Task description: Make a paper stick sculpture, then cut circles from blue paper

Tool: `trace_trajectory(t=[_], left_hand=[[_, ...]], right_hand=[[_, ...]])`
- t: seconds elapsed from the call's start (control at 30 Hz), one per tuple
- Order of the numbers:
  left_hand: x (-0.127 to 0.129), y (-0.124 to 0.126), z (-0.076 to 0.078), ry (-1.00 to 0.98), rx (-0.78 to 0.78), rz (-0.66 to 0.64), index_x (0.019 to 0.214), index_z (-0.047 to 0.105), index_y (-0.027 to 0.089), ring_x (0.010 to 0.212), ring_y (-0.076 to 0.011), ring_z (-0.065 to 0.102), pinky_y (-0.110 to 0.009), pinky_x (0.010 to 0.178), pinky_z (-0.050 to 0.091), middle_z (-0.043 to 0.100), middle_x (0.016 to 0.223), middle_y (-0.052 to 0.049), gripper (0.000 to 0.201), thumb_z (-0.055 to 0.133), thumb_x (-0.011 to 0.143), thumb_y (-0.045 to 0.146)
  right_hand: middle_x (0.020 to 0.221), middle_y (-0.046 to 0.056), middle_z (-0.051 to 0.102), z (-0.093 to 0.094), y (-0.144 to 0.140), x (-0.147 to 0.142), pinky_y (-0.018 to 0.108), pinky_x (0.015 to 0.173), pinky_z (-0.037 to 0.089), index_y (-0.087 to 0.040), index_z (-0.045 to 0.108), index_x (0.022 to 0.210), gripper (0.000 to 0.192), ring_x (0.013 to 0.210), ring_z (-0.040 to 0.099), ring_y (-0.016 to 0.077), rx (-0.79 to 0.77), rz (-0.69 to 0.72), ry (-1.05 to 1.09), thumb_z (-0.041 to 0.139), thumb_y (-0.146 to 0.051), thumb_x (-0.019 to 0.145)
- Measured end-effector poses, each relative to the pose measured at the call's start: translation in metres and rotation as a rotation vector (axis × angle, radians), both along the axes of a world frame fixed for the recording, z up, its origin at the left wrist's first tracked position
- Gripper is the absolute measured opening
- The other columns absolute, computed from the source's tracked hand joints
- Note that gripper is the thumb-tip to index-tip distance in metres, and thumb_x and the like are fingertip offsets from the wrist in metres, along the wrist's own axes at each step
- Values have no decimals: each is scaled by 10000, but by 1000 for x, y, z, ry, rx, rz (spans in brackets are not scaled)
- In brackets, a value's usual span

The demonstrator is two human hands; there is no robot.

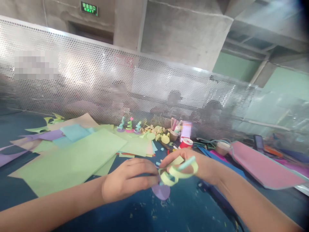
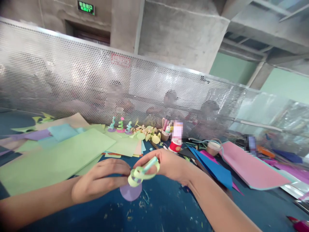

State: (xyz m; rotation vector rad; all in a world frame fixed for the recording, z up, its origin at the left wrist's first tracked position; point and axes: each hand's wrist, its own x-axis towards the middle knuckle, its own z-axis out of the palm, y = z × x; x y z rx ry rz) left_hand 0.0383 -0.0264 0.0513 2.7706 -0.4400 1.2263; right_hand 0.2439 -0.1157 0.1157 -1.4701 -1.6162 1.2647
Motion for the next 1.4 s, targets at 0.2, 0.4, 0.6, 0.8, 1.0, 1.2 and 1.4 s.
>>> trace_trajectory(t=[0.2, 0.4, 0.6, 0.8, 1.0, 1.2, 1.4], left_hand=[[7, -4, -1, -122, -268, 55, 989, 594, 162, 887, -143, 598, -241, 781, 504, 607, 959, -87, 210, 517, 828, 52], [11, -6, -1, -151, -369, 90, 945, 609, 174, 853, -133, 599, -249, 767, 508, 596, 911, -61, 196, 563, 798, 53], [12, -4, 2, -171, -364, 61, 962, 617, 163, 866, -151, 617, -255, 758, 515, 630, 933, -84, 242, 561, 778, 17], [14, -2, -1, -162, -479, 58, 972, 655, 212, 872, -144, 636, -236, 779, 509, 678, 936, -55, 311, 570, 763, -3], [20, -3, -3, -120, -842, 30, 899, 697, 239, 890, -145, 633, -247, 791, 512, 662, 992, -41, 240, 589, 779, 62], [23, -2, -6, -54, -1000, -32, 940, 688, 277, 939, -130, 616, -243, 838, 489, 667, 1021, -7, 267, 564, 807, 81], [22, -3, -3, -53, -1105, -24, 895, 698, 243, 880, -140, 628, -255, 803, 500, 672, 969, -15, 228, 600, 767, 82]], right_hand=[[672, -8, 670, -8, -2, -8, 265, 674, 410, -210, 715, 703, 209, 674, 558, 131, 228, -212, -62, 627, -394, 746], [859, -6, 700, -16, -5, -8, 289, 777, 438, -248, 717, 853, 190, 823, 600, 153, 244, -264, -11, 665, -379, 726], [882, -27, 701, -17, -9, -6, 249, 785, 464, -264, 679, 894, 151, 829, 621, 116, 227, -179, 89, 667, -272, 744], [830, -25, 701, -19, -7, -10, 239, 738, 474, -246, 630, 886, 164, 776, 629, 109, 283, -270, 120, 680, -250, 730], [793, -19, 692, -22, -7, -14, 246, 722, 482, -226, 653, 824, 108, 753, 628, 120, 346, -277, 129, 674, -260, 723], [730, -31, 656, -25, -6, -21, 219, 671, 468, -216, 654, 778, 53, 691, 588, 101, 375, -344, 166, 651, -247, 735], [745, -30, 649, -26, -5, -24, 204, 676, 460, -211, 651, 808, 73, 700, 582, 89, 345, -373, 245, 652, -237, 739]])
